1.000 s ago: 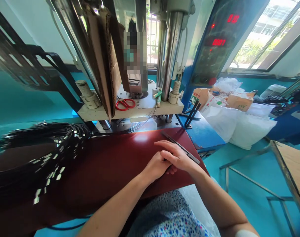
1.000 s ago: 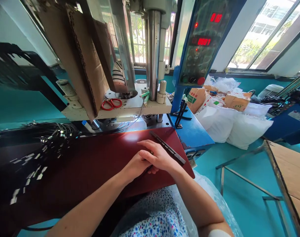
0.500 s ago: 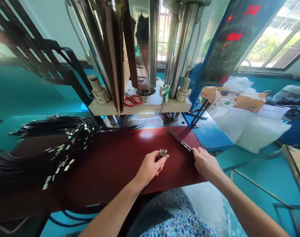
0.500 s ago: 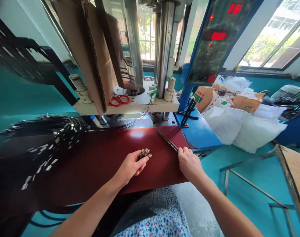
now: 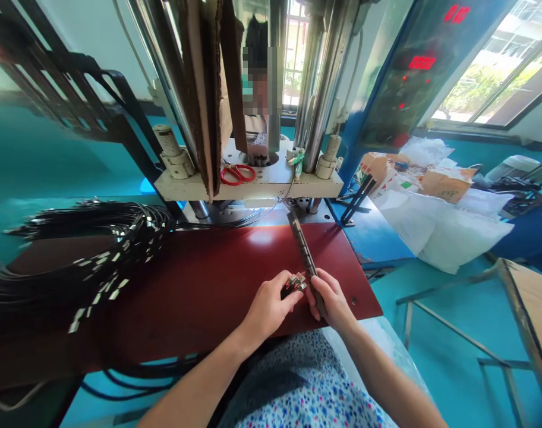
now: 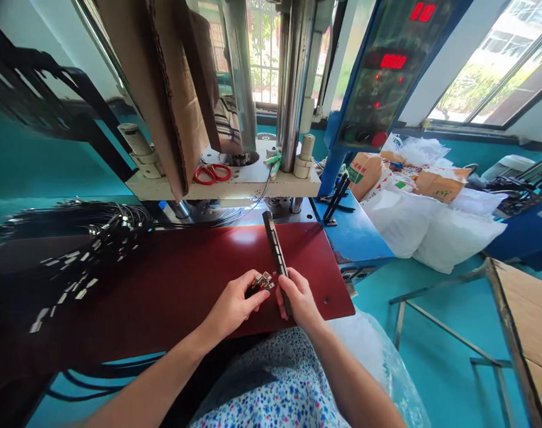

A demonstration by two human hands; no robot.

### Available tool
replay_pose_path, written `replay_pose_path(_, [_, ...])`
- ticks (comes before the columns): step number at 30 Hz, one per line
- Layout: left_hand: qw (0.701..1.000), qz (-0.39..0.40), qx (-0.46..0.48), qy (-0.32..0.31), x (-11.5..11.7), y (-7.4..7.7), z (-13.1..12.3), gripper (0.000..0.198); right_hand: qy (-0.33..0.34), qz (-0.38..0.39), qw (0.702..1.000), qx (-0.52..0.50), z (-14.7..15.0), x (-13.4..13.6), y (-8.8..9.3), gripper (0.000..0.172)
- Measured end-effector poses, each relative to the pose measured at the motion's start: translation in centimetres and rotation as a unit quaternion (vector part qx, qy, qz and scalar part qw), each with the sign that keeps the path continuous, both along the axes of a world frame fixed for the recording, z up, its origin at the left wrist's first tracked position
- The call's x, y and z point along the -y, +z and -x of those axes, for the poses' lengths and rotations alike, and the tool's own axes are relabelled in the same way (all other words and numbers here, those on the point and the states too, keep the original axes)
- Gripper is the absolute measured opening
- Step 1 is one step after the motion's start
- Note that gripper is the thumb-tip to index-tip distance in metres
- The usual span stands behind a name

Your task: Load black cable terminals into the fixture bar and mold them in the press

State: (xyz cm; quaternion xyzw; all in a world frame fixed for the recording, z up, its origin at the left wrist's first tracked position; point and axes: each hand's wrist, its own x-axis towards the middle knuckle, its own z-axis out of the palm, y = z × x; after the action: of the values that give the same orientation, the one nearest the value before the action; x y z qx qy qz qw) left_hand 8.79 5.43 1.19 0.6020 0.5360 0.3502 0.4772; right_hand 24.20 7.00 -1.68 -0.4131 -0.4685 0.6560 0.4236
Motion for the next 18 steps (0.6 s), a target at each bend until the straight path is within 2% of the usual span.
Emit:
replay_pose_path(4, [0.998,0.040,0.021,-0.039,-0.3,-0.1,-0.3,0.016,-0.058,-0.031,0.998,0.007,1.0,0.2,-0.3,0.036])
replay_pose_path(9, [0.984,0.149,0.087,-0.054,-1.3,-0.2,-0.8,0.021,-0.081,-0.049,0.995,0.028,1.1,0.6,-0.4,0.039])
replay_pose_path(11, [0.978,0.170,0.109,-0.058,-1.5,-0.1,-0.9,0.019,-0.082,-0.053,0.995,0.037,1.1,0.7,-0.4,0.038])
replay_pose_path(14, [0.974,0.172,0.129,-0.067,-1.6,-0.2,-0.9,0.018,-0.085,-0.056,0.994,0.049,1.1,0.7,-0.6,0.037])
replay_pose_path(18, [0.983,0.123,0.116,-0.071,-1.4,-0.9,-0.8,0.015,-0.096,-0.069,0.991,0.069,1.2,0.7,-0.8,0.035])
